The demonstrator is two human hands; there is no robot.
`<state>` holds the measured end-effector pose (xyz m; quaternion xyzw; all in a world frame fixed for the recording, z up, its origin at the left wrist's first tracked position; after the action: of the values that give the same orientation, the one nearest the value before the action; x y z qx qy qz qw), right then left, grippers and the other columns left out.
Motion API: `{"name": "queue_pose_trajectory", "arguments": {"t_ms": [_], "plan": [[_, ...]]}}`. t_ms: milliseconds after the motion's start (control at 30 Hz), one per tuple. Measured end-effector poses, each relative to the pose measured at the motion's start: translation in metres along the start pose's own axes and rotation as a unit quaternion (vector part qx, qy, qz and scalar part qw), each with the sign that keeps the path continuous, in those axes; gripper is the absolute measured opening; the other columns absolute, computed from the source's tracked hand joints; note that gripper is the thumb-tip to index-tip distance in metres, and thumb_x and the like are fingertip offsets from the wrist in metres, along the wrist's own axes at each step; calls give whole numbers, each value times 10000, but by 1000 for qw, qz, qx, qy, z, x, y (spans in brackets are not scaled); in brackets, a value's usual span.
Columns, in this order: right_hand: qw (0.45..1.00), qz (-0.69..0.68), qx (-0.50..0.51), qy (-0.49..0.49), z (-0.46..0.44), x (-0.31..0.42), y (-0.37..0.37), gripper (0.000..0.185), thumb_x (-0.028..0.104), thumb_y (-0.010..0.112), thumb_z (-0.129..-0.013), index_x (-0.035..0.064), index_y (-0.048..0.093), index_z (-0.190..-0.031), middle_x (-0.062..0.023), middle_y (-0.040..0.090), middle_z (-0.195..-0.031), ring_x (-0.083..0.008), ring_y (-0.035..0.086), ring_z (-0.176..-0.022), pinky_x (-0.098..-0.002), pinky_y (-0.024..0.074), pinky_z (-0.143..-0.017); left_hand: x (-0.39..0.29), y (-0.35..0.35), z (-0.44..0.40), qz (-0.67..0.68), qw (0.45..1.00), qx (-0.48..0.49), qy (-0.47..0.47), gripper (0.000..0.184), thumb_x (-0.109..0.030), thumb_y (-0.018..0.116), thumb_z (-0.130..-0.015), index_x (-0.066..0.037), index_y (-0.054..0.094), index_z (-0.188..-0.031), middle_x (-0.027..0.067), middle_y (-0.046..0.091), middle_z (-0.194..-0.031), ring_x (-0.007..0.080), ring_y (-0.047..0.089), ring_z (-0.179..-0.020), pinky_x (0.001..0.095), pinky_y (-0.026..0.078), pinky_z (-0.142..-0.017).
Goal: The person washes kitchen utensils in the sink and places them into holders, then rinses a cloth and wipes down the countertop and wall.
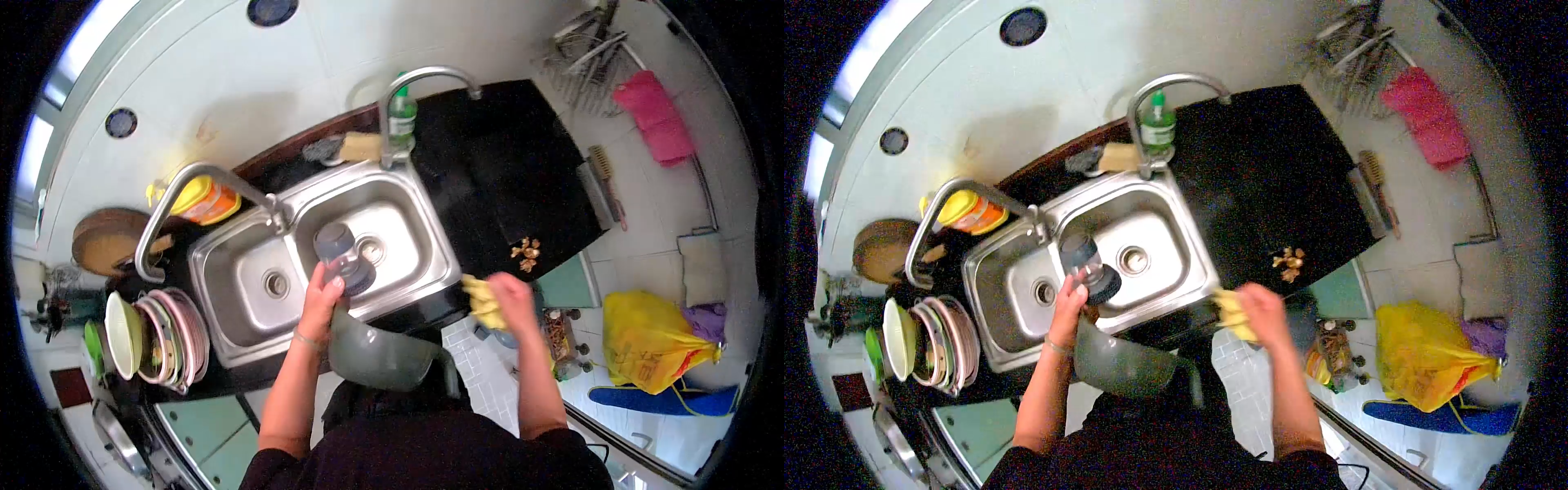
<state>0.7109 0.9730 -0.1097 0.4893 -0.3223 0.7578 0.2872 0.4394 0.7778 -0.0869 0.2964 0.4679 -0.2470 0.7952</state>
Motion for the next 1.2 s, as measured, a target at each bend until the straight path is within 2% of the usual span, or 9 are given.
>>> {"name": "queue_pose_trajectory", "arguments": {"t_ms": [67,167,333,400,500,767,1000,1133,1200], "plan": [[991,12,64,-114,-15,61,52,349,82,642,-768,66,547,-1104,-64,563,-1036,-147,542,-920,-280,458,-802,6,4,-4,-84,996,32,-31,577,-193,618,-758,-18,376,-1252,69,525,-1045,126,513,-852,246,435,-720],[961,62,192,-190,-33,101,104,875,202,751,-655,128,248,-1367,-164,432,-1249,-275,435,-1143,-335,373,-937,-4,42,-15,-137,980,90,115,606,-83,650,-729,-14,379,-1268,104,492,-1145,177,486,-1028,278,415,-867],[966,91,121,-210,-65,121,75,662,236,766,-638,91,427,-1189,-132,572,-1026,-239,562,-963,-329,429,-854,-22,99,-34,-233,935,130,233,593,-70,660,-749,-41,380,-1272,85,552,-978,134,526,-893,261,438,-785],[958,88,9,-274,-97,123,30,658,213,765,-639,109,426,-1192,-122,563,-1052,-246,555,-973,-339,431,-853,13,93,-53,-132,985,109,35,497,-28,572,-789,-40,389,-1251,69,556,-924,120,546,-765,254,463,-700],[968,90,-159,-174,-181,121,-55,698,210,775,-627,87,406,-1206,-149,535,-1110,-265,544,-989,-349,434,-851,23,82,-72,-128,990,28,-46,258,-167,467,-881,-37,557,-1085,-1,538,-734,83,486,-642,225,409,-595],[859,298,-376,-181,-424,101,-179,759,353,718,-688,-68,371,-1216,-247,492,-1156,-357,475,-1085,-394,367,-934,65,39,-84,1,977,-178,-120,286,-296,508,-856,-41,614,-926,13,485,-682,99,462,-624,221,371,-536],[848,342,-350,-205,-509,78,-215,861,253,741,-673,-113,250,-1279,-289,339,-1297,-369,389,-1170,-359,292,-1005,66,45,-77,-19,967,-222,-121,338,-340,479,-883,-32,587,-971,27,497,-718,115,478,-639,238,404,-574],[873,378,-276,-134,-454,100,-173,863,158,687,-721,-103,132,-1328,-274,213,-1379,-352,223,-1293,-332,215,-1049,70,53,-86,52,955,-252,-149,330,-334,467,-891,-29,574,-956,32,502,-726,121,495,-650,245,412,-576],[854,407,-203,-251,-378,123,-133,703,72,558,-802,-34,142,-1359,-235,222,-1394,-336,263,-1284,-333,246,-1035,67,61,-94,85,948,-256,-168,325,-328,459,-896,-22,562,-934,41,518,-748,135,517,-676,263,430,-595]]}}
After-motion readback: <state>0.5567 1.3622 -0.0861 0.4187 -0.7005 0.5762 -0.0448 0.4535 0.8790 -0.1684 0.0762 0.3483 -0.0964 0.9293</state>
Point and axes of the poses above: each hand's wrist, its own z-axis away from the middle knuckle, its own y-axis out of the palm, x = y × z, the point moved 7 cm from there along -z, towards the middle knuckle
